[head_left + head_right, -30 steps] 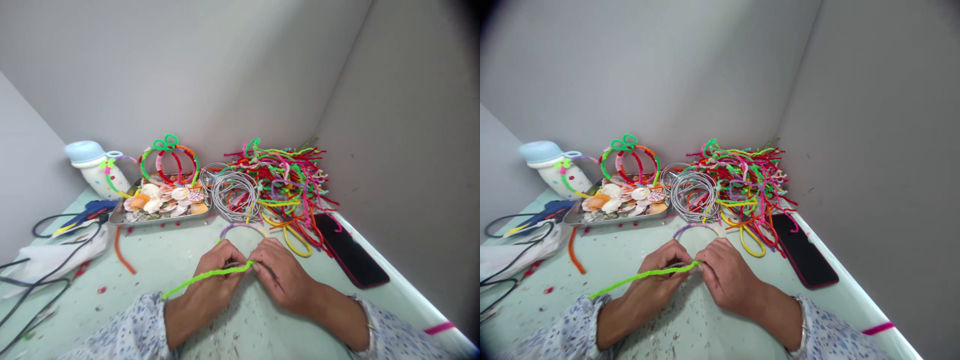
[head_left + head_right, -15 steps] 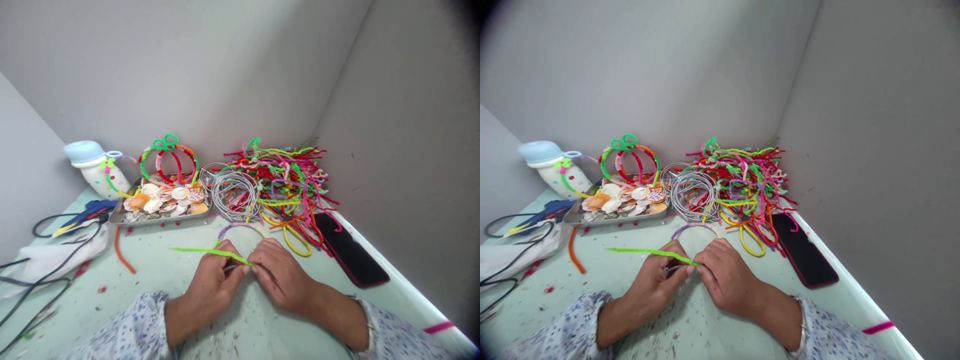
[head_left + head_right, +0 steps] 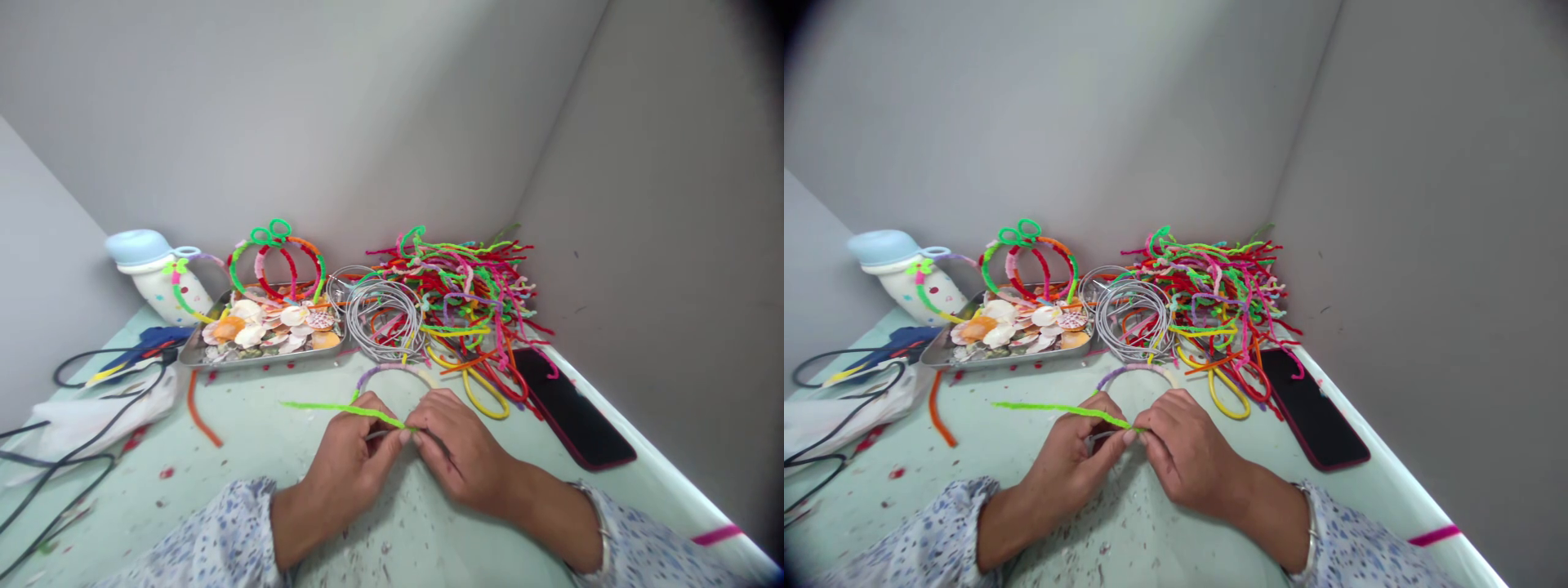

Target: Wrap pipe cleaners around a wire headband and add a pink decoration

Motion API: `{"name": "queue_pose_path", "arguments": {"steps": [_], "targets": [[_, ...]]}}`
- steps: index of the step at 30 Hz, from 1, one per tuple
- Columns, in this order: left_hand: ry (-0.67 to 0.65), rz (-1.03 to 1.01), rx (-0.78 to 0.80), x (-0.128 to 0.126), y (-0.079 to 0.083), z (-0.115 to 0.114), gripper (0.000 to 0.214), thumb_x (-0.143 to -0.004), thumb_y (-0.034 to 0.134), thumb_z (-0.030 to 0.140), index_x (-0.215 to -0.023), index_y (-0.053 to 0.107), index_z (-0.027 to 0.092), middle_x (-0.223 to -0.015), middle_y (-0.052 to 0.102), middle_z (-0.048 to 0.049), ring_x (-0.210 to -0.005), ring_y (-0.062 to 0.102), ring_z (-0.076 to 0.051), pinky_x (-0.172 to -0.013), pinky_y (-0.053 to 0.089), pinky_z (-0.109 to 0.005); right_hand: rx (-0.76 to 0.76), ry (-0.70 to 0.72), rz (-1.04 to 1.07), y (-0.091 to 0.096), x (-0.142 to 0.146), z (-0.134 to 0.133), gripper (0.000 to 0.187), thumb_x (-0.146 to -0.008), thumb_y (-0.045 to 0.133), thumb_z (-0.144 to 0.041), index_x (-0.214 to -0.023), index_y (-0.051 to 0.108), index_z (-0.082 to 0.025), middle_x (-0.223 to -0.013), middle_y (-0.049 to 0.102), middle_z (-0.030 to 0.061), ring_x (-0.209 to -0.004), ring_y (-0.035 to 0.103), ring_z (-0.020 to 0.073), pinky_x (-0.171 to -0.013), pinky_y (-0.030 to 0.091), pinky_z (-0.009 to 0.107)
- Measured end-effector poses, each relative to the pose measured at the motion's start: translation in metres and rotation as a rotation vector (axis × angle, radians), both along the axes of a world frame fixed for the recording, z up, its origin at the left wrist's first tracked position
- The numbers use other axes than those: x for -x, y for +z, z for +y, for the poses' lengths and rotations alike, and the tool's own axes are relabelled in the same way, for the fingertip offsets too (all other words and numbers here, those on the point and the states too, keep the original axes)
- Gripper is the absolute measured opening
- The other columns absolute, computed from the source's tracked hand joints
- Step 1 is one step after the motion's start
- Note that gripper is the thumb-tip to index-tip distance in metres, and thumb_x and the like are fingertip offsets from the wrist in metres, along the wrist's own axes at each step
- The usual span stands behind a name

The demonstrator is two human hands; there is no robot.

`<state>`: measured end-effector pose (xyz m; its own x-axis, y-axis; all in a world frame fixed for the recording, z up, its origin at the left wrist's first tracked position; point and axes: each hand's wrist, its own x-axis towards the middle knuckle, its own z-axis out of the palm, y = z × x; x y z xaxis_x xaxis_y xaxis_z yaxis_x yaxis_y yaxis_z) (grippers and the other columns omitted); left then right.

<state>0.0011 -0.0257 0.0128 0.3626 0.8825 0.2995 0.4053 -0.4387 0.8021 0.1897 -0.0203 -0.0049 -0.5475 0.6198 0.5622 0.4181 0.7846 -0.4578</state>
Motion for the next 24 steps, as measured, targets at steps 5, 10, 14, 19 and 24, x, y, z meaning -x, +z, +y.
{"name": "queue_pose_path", "arguments": {"steps": [5, 10, 14, 19, 24], "targets": [[0.02, -0.018, 0.078, -0.0003, 0.0013, 0.0002, 0.025, -0.088, 0.054, 0.029, -0.067, 0.058, 0.015, -0.064, 0.054, -0.0007, -0.062, 0.05, -0.014, -0.06, 0.039, -0.027, -0.007, 0.002, 0.0, 0.0009, 0.0011, -0.001, 0.012, -0.091, 0.041, -0.015, -0.095, 0.052, -0.017, -0.081, 0.058, 0.0059, -0.076, 0.05, 0.0199, -0.074, 0.039, 0.037], [0.029, -0.049, 0.156, -0.0014, 0.0026, 0.0002, 0.027, -0.087, 0.053, 0.031, -0.066, 0.057, 0.015, -0.064, 0.054, -0.0005, -0.062, 0.05, -0.014, -0.058, 0.039, -0.025, -0.01, 0.007, 0.007, 0.0012, 0.0015, -0.0002, 0.013, -0.091, 0.041, -0.014, -0.095, 0.053, -0.017, -0.081, 0.058, 0.0062, -0.076, 0.05, 0.0197, -0.074, 0.039, 0.037], [0.034, -0.057, 0.137, -0.0017, 0.0023, 0.0, 0.025, -0.087, 0.055, 0.03, -0.068, 0.057, 0.015, -0.065, 0.054, 0.0004, -0.062, 0.05, -0.013, -0.059, 0.039, -0.024, -0.003, 0.0, 0.007, 0.0003, 0.0007, 0.0004, 0.012, -0.091, 0.041, -0.014, -0.095, 0.052, -0.017, -0.081, 0.057, 0.0057, -0.076, 0.05, 0.0195, -0.074, 0.038, 0.037], [0.049, -0.02, 0.192, -0.0011, 0.0036, -0.002, 0.026, -0.088, 0.052, 0.031, -0.069, 0.056, 0.015, -0.067, 0.055, -0.0005, -0.064, 0.05, -0.014, -0.06, 0.039, -0.025, -0.001, 0.008, 0.002, -0.0005, 0.0003, 0.0002, 0.012, -0.091, 0.042, -0.014, -0.096, 0.052, -0.017, -0.081, 0.057, 0.0058, -0.077, 0.049, 0.0196, -0.075, 0.038, 0.037], [0.07, -0.014, 0.251, -0.0012, 0.0066, -0.0019, 0.025, -0.086, 0.051, 0.034, -0.069, 0.055, 0.016, -0.067, 0.055, -0.001, -0.065, 0.05, -0.016, -0.062, 0.038, -0.027, -0.01, 0.013, -0.002, 0.0006, 0.001, 0.0002, 0.011, -0.091, 0.042, -0.014, -0.094, 0.051, -0.018, -0.081, 0.057, 0.0056, -0.076, 0.049, 0.0192, -0.074, 0.038, 0.037]]}}
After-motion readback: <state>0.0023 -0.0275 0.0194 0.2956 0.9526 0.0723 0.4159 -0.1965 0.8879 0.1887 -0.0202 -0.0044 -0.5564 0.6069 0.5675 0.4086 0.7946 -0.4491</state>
